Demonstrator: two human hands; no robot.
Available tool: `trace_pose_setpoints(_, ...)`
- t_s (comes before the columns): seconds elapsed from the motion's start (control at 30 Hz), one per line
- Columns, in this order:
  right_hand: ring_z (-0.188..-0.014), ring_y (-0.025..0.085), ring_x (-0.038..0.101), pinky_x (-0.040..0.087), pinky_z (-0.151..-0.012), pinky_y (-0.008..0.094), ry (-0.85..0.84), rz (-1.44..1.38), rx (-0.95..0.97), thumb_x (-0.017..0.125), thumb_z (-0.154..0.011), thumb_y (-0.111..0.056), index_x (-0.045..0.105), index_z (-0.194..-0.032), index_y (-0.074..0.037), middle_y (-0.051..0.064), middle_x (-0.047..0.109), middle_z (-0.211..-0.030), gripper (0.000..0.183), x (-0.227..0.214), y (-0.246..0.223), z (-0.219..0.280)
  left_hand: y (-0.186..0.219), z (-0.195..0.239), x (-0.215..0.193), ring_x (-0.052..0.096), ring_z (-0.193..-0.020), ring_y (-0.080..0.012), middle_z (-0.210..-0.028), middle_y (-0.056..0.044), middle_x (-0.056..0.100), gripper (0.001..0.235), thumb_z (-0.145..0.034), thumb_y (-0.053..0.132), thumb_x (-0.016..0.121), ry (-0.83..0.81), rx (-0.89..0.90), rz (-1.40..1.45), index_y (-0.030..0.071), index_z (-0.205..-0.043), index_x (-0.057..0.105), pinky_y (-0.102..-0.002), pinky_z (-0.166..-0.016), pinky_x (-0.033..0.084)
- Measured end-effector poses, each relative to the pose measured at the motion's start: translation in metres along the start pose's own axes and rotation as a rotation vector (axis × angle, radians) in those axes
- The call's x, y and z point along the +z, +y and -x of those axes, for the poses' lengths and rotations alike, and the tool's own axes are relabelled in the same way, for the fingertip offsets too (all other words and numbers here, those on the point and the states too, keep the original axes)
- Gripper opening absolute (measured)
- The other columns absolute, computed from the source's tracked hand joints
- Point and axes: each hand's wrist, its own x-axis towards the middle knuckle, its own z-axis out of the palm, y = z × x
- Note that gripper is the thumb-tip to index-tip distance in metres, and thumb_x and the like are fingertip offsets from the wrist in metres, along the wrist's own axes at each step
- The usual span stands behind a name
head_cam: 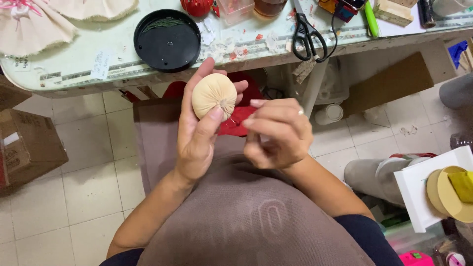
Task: Sewing facial features and beads onto a small stuffed doll head using a needle and thread.
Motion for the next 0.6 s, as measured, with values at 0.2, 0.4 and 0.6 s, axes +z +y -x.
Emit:
trace_pose_setpoints(0.2,-0.081,0.026,0.056,0.050,-0.073,0.034,-0.147,0.148,0.135,0.069,-0.084,-0.017,0.057,-0.101,0.000,0.015,0.056,-0.093,0.027,-0.006,-0.012,-0.018,-0.002,0.000,0.002,0.051,-0.121,-0.0253,-0.130,-0.018,0.048,0.057,-0.092,0.015,0.044,0.015,-0.033,-0.066,0.007,-0.142,0.017,-0.030,-0.106,0.040)
trace_pose_setpoints(0.4,-0.074,0.026,0.060,0.052,-0.066,0.034,-0.076,0.103,0.111,0.061,-0.086,-0.003,0.056,-0.091,0.002,0.014,0.058,-0.086,0.008,-0.002,-0.011,-0.012,-0.004,0.000,0.005,0.049,-0.113,-0.0220,-0.132,-0.027,0.043,0.034,-0.094,0.011,0.047,0.008,0.154,-0.206,0.006,-0.121,0.028,-0.028,-0.093,0.047)
trace_pose_setpoints(0.6,-0.074,0.027,0.061,0.060,-0.071,0.036,0.175,-0.329,0.133,0.049,-0.082,0.001,0.044,-0.083,0.002,0.021,0.058,-0.077,0.005,0.004,0.000,0.007,-0.010,-0.001,-0.011,0.047,-0.112,-0.0253,-0.117,-0.016,0.041,0.036,-0.089,0.013,0.059,0.136,0.507,-0.733,0.004,-0.118,0.038,-0.029,-0.091,0.047)
